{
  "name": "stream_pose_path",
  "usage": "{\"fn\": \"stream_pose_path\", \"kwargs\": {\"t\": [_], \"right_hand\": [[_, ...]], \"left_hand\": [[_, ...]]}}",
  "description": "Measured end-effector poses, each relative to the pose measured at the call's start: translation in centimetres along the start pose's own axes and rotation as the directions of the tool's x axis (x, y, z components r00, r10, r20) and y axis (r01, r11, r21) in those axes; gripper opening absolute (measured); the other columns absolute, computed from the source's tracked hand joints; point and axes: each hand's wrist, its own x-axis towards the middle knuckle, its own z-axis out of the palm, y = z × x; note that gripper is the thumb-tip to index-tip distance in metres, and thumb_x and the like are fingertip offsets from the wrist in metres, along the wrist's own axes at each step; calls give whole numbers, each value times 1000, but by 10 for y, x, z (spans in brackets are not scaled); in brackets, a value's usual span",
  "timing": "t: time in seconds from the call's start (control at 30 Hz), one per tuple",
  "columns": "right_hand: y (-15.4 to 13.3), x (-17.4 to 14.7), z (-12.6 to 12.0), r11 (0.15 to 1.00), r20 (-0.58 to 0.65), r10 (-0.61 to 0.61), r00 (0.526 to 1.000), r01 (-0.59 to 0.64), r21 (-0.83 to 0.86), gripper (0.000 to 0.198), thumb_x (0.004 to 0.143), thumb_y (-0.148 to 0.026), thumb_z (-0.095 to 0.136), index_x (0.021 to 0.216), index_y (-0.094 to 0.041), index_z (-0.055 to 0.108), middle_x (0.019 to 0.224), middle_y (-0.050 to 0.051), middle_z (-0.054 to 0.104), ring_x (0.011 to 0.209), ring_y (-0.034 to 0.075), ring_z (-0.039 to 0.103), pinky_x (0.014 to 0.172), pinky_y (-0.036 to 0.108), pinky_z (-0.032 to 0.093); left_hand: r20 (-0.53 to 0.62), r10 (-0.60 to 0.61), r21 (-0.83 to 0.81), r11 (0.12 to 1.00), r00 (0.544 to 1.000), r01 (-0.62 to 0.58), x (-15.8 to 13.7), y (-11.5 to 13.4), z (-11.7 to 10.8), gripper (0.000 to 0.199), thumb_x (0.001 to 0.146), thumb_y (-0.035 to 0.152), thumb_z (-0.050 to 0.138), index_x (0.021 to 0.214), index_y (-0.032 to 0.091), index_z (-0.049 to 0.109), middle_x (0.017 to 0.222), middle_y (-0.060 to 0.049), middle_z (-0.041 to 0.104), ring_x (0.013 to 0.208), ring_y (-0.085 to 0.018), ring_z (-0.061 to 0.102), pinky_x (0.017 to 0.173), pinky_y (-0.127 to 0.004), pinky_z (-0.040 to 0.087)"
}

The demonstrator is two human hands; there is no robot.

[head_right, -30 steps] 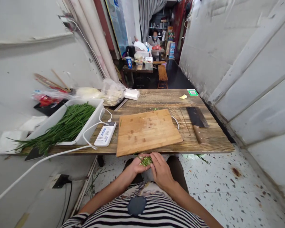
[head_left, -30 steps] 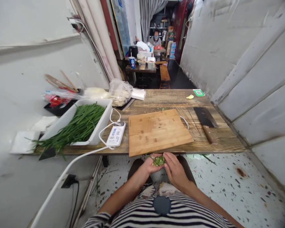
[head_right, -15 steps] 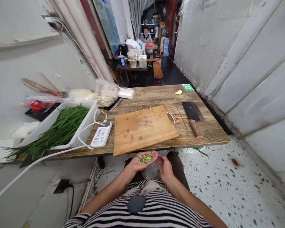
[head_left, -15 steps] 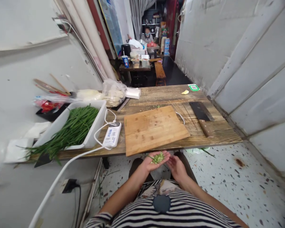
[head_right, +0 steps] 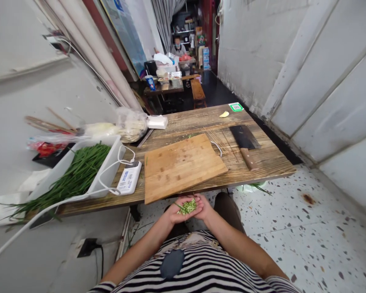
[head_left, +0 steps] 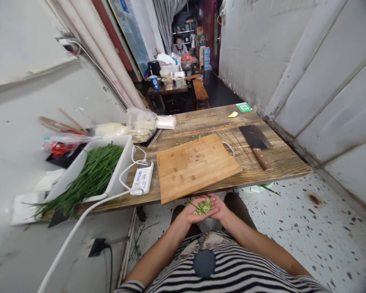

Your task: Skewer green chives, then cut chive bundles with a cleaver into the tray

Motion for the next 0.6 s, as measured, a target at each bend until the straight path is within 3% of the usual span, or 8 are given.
{"fn": "stream_pose_path", "kwargs": {"t": [0.1,0.2,0.37,0.5,0.6], "right_hand": [[-1,-9,-4,975,-13,93,996,-88,205,33,90,-23,38,84,-7,66,89,11,73,94,20,69,93,39,48],[-3,-21,-16,857,-62,215,975,-158,490,21,86,-23,50,83,-11,68,88,7,74,91,17,70,97,34,48],[-6,-60,-56,793,-144,249,958,-116,598,19,82,-24,60,92,-10,67,91,7,74,87,16,71,92,31,51],[-11,-105,-106,711,-329,249,911,59,701,13,85,-18,55,85,-11,66,79,5,73,74,14,71,80,28,55],[-13,-148,-149,621,-513,261,818,265,737,15,87,-12,50,84,-14,65,83,5,74,78,13,71,80,28,57]], "left_hand": [[-11,-22,31,999,1000,23,3,-11,8,21,83,8,50,95,3,66,88,-14,74,96,-22,70,99,-37,47],[5,-97,81,992,995,97,7,-22,22,22,84,12,51,94,1,67,86,-16,74,95,-23,70,99,-37,46],[22,-218,187,960,976,211,32,-49,50,24,84,13,49,93,0,69,87,-18,74,91,-23,70,98,-35,46],[-48,-331,194,922,942,334,86,-75,70,22,81,12,49,89,3,68,84,-16,74,86,-23,71,92,-35,50],[-77,-363,136,919,929,371,150,-91,86,21,78,10,50,91,3,66,85,-16,72,88,-23,70,90,-35,50]]}}
